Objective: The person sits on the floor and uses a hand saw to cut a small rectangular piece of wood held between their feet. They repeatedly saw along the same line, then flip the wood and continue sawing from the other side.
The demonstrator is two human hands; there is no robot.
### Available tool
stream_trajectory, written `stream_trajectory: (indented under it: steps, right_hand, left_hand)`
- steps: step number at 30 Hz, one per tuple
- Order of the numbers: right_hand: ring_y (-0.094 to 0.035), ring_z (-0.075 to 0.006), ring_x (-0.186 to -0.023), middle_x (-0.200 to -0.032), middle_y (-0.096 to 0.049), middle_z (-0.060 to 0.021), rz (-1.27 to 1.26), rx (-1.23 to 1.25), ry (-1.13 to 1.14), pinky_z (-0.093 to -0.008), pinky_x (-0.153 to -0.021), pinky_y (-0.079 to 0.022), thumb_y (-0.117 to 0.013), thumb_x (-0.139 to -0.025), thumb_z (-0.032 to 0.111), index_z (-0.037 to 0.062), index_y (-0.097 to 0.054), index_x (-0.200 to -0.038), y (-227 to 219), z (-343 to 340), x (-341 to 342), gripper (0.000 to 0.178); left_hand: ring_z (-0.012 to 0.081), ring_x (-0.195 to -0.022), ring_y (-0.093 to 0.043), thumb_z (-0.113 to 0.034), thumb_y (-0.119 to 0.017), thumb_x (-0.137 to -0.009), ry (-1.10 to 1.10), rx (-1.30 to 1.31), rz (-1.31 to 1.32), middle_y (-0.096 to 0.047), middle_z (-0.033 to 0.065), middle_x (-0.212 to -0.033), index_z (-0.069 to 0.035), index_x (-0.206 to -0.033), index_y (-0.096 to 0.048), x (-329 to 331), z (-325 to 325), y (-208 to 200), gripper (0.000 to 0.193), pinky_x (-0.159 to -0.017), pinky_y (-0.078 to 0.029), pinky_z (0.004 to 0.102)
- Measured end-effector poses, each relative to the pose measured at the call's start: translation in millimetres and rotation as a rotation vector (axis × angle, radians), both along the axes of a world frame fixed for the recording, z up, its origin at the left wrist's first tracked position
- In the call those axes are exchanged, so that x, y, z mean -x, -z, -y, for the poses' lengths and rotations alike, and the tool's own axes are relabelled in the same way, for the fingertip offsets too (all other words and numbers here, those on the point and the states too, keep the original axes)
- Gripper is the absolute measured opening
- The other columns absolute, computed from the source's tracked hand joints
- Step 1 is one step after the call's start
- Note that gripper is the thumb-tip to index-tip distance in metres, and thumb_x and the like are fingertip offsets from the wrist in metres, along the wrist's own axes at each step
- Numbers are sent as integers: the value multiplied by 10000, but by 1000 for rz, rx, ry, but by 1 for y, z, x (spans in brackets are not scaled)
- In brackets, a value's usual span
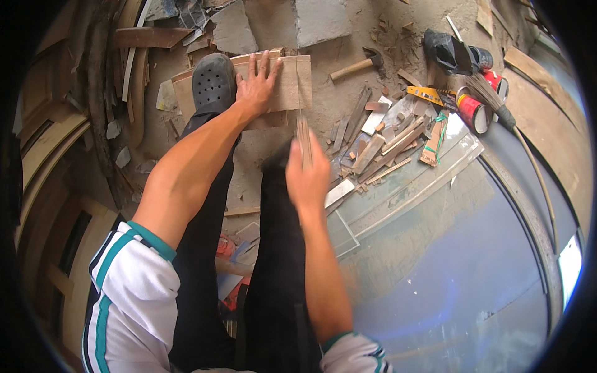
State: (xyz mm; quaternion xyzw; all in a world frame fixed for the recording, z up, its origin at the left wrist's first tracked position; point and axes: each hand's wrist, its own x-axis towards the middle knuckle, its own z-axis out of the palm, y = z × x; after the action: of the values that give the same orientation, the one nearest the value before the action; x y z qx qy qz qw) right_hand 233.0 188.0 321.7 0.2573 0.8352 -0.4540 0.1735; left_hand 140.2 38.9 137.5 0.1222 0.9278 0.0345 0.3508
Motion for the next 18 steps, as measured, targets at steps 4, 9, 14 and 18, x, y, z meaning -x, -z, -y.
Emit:
stream_trajectory:
  steps: [4,9,14,18]
  right_hand:
    - [-685,-399,-1106,-1153,-690,-286,-146,95,59,-394,-934,-524,-589,-982,153,-40,-613,-1320,-39,-2,-36,390]
    - [-675,-461,-1015,-1078,-680,-328,-9,-18,-15,-440,-862,-530,-590,-982,210,-70,-629,-1256,74,-19,54,394]
    - [-675,-457,-1061,-1115,-678,-324,-65,24,56,-435,-897,-538,-610,-977,192,-62,-615,-1294,-34,4,-22,407]
    - [-687,-428,-1067,-1119,-683,-316,-62,-25,-1,-413,-899,-541,-611,-970,174,-63,-618,-1290,14,-3,-22,399]
  left_hand:
    - [424,-1557,-63,-128,-904,-651,11,21,-53,1,117,-1710,-264,-1638,-84,-2,-3,9,1291,-1104,-373,691]
    - [413,-1561,-58,-124,-893,-668,22,-41,-40,13,107,-1713,-269,-1640,-77,8,-19,4,1278,-1109,-363,693]
    - [376,-1571,-30,-87,-757,-801,-48,-4,-7,22,60,-1719,-307,-1637,-101,-9,-1,7,1086,-1131,-320,700]
    - [356,-1575,-22,-55,-672,-888,-77,-6,89,28,31,-1722,-337,-1635,-118,2,-14,-5,972,-1144,-294,705]
